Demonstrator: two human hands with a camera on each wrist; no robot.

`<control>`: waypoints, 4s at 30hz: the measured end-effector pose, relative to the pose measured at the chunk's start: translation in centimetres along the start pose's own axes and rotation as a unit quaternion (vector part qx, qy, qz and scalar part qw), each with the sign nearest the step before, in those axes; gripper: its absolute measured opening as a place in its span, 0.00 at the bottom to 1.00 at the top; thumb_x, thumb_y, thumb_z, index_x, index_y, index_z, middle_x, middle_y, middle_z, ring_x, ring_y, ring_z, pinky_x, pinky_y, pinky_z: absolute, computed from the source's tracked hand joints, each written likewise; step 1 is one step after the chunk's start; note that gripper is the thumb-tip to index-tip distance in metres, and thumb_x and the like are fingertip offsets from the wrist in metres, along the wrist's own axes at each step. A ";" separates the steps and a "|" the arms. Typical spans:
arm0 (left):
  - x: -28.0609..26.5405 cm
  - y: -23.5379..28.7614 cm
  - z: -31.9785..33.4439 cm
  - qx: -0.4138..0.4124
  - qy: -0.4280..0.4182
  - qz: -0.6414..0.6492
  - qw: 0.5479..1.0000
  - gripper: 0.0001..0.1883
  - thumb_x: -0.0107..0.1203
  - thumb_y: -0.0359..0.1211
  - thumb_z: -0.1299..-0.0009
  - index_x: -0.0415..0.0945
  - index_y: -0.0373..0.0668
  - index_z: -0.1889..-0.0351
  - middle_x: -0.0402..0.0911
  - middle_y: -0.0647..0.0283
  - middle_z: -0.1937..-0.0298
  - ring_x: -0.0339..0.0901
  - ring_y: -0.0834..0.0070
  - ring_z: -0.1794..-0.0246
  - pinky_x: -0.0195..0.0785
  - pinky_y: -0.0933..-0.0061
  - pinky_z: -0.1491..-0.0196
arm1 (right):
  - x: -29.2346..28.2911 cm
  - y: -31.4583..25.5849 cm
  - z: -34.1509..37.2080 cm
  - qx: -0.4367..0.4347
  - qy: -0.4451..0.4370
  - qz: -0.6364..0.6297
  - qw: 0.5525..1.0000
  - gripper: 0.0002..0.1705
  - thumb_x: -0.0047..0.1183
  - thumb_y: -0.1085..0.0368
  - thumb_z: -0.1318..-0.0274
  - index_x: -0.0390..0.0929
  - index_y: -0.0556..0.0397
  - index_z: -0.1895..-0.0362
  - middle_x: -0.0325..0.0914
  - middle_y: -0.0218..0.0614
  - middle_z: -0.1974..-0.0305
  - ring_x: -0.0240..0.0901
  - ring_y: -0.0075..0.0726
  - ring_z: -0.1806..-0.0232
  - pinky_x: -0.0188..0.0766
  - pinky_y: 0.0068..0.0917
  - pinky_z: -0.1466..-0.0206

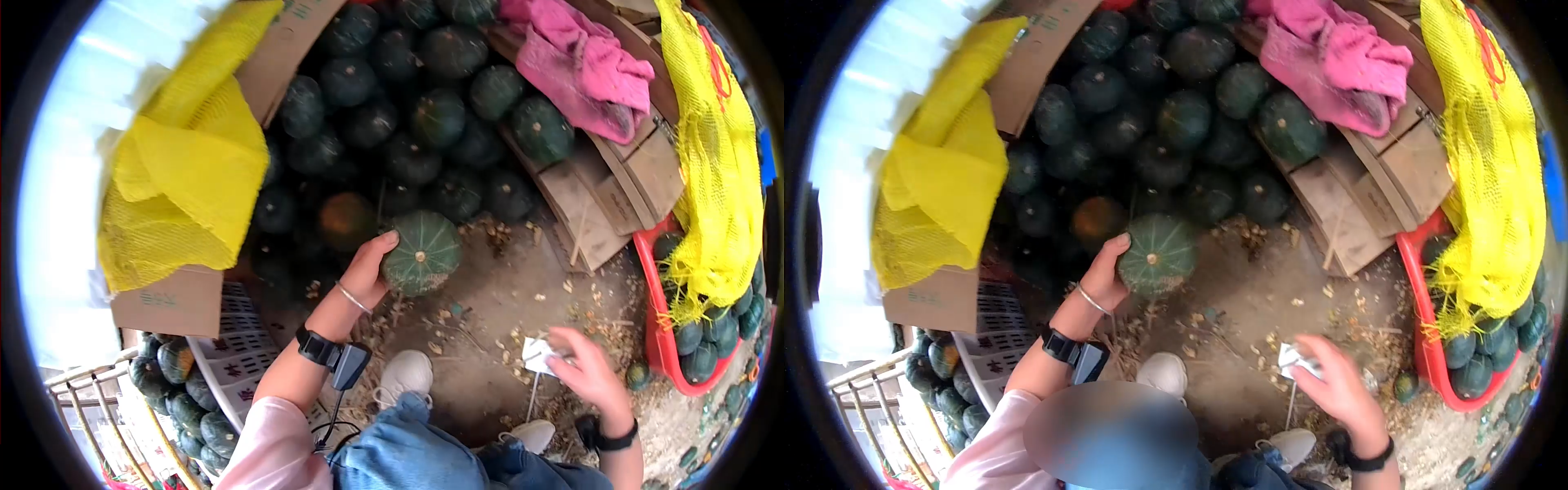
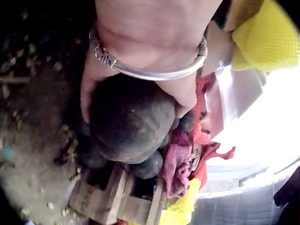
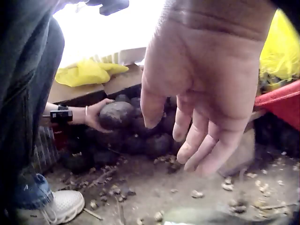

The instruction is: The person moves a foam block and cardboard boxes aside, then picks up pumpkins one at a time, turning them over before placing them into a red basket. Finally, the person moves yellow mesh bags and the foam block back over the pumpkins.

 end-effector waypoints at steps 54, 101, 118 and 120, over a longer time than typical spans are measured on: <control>-18.5 9.9 1.6 0.193 0.359 -0.726 0.554 0.42 0.65 0.43 0.48 0.59 0.46 0.35 0.57 0.46 0.33 0.55 0.42 0.36 0.53 0.48 0.36 | -21.8 -7.1 6.5 -0.003 0.324 0.020 0.946 0.36 0.60 0.53 0.51 0.66 0.57 0.41 0.72 0.40 0.50 0.70 0.35 0.50 0.69 0.33 0.46; 0.9 -7.7 1.3 -0.147 -0.120 0.273 0.943 0.33 0.39 0.49 0.33 0.60 0.40 0.34 0.64 0.50 0.34 0.65 0.53 0.35 0.59 0.48 0.35 | 1.6 -2.9 -2.4 0.036 0.010 -0.318 0.947 0.26 0.59 0.64 0.47 0.68 0.58 0.44 0.77 0.42 0.52 0.75 0.31 0.53 0.75 0.28 0.52; -12.0 -2.5 6.6 -0.003 0.377 -0.775 0.507 0.43 0.64 0.42 0.50 0.59 0.49 0.34 0.56 0.48 0.35 0.57 0.44 0.39 0.56 0.44 0.42 | -23.7 -4.2 9.3 -0.086 0.361 -0.133 0.919 0.33 0.62 0.59 0.52 0.65 0.58 0.43 0.73 0.37 0.57 0.71 0.30 0.58 0.70 0.25 0.53; -14.0 -2.4 6.1 -0.071 0.387 -0.738 0.548 0.49 0.68 0.47 0.52 0.55 0.53 0.31 0.47 0.51 0.29 0.49 0.41 0.33 0.53 0.35 0.40 | -23.5 -5.9 10.0 -0.157 0.358 -0.217 0.895 0.32 0.60 0.58 0.50 0.65 0.58 0.43 0.73 0.37 0.59 0.72 0.28 0.61 0.71 0.23 0.56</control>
Point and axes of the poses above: each hand's wrist, its own z-axis away from the middle knuckle, its own x-axis out of the palm, y = z × x, the point moved 5 cm from there along -z, towards the middle knuckle
